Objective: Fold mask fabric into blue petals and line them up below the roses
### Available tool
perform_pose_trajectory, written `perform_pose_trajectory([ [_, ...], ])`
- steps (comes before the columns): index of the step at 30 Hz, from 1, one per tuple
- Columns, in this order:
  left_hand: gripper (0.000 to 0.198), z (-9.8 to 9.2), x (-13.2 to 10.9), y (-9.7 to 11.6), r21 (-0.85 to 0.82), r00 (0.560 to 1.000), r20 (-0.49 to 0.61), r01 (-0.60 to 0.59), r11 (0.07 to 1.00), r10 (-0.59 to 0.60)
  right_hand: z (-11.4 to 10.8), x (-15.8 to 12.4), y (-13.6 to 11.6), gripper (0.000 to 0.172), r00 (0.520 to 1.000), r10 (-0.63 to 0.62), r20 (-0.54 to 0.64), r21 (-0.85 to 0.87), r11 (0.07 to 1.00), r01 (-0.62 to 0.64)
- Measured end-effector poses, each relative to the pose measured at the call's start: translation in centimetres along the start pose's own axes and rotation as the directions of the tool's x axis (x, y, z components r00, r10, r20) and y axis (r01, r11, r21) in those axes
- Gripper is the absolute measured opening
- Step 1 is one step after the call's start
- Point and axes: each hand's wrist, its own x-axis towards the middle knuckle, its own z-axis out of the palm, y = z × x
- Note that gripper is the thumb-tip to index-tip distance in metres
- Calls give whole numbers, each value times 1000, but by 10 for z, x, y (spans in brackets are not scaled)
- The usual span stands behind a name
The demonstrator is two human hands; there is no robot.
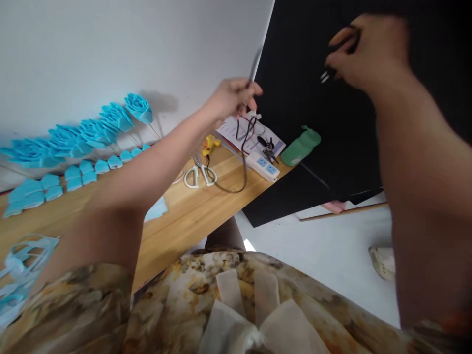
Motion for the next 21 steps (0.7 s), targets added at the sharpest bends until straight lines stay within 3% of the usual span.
perform_pose_trajectory([
  [2, 47, -19, 35, -4, 89, 972, -225, 88, 992, -66, 31, 11, -7, 42, 966, 180, 186, 140, 968, -207],
  [5, 46, -31, 77, -18, 260, 937, -348, 106, 960, -9, 88, 20, -12, 46, 902, 294, 316, 246, 893, -378],
  [6, 45, -30, 86, -24, 432, 930, -360, 95, 897, 74, 106, 21, -12, 48, 894, 302, 332, 267, 879, -396],
  [8, 43, -22, 95, -40, 583, 926, -348, 94, 807, 144, 141, 18, -13, 47, 877, 328, 352, 305, 846, -438],
  [11, 65, -4, 84, -69, 676, 974, -217, 100, 730, 67, 180, 5, -11, 64, 872, 283, 400, 337, 839, -427],
  [13, 76, 4, 71, -86, 721, 984, -160, 168, 672, -74, 195, -3, -4, 73, 879, 174, 444, 314, 889, -335],
  [16, 77, 1, 54, -98, 835, 963, -69, 200, 513, -262, 202, -8, 15, 72, 863, 63, 501, 206, 960, -190],
  [21, 69, -20, 29, -77, 880, 957, 33, 109, 463, -287, 192, -9, 40, 56, 814, 75, 577, 27, 994, -110],
])
